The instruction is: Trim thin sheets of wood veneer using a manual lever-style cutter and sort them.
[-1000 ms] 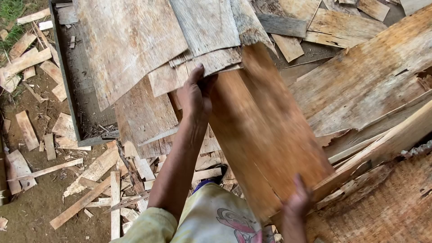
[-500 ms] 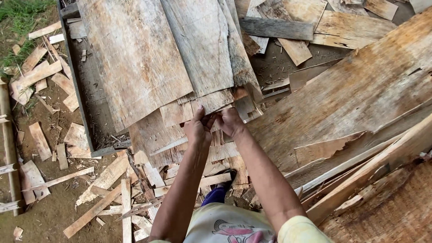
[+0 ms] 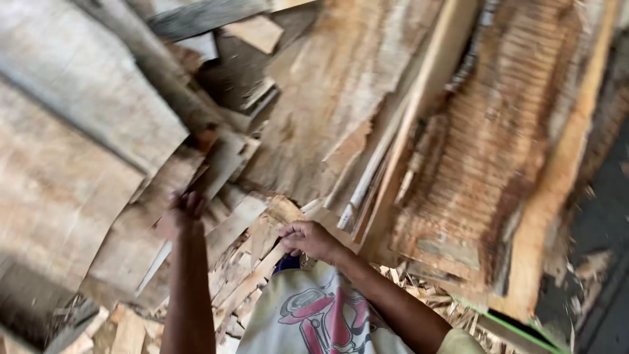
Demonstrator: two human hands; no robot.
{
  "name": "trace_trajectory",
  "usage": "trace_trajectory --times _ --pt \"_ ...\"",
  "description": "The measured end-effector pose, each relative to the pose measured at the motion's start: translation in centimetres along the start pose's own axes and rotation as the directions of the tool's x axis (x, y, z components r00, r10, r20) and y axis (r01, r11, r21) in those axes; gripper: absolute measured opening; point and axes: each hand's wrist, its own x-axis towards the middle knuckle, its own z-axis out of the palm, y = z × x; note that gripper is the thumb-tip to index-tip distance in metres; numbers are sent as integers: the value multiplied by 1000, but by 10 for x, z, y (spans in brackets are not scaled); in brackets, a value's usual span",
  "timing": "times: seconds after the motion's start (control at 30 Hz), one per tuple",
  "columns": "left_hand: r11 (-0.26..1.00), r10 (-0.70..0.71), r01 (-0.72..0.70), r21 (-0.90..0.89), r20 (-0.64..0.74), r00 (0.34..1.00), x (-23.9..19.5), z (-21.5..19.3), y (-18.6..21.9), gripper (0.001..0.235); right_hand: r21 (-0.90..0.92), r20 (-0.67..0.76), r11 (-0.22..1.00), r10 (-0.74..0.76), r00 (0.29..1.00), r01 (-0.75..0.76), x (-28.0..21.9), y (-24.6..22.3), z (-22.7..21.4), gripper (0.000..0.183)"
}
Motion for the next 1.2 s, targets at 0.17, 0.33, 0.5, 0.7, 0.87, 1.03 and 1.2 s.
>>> trace_trajectory --times 0.17,0.33,0.5,0.7,0.87,1.03,1.2 --pt "989 68 -74 126 53 996 -35 30 -32 43 35 -235 989 -131 963 143 -80 24 -33 29" --pt "921 92 -240 307 425 901 -200 68 -131 43 -98 -516 977 -214 830 191 -187 10 -49 29" --pt "309 -257 -891 332 931 258 -347 76 -238 60 94 -600 905 -282 749 416 -275 73 -66 30" --pt "-362 -518 -918 -164 854 52 -397 94 -341 84 316 -721 864 -48 691 391 -374 216 -94 30" --pt "-446 -600 -876 -183 788 141 -391 97 -366 86 293 -755 826 -110 647 482 -430 234 -118 30" --pt "-417 -567 -882 -221 822 62 -372 89 -370 93 307 -735 743 -212 644 595 -428 189 -135 40" --pt "-339 -489 -892 -300 866 -106 -347 84 -378 84 116 -728 758 -375 574 642 -393 188 -166 49"
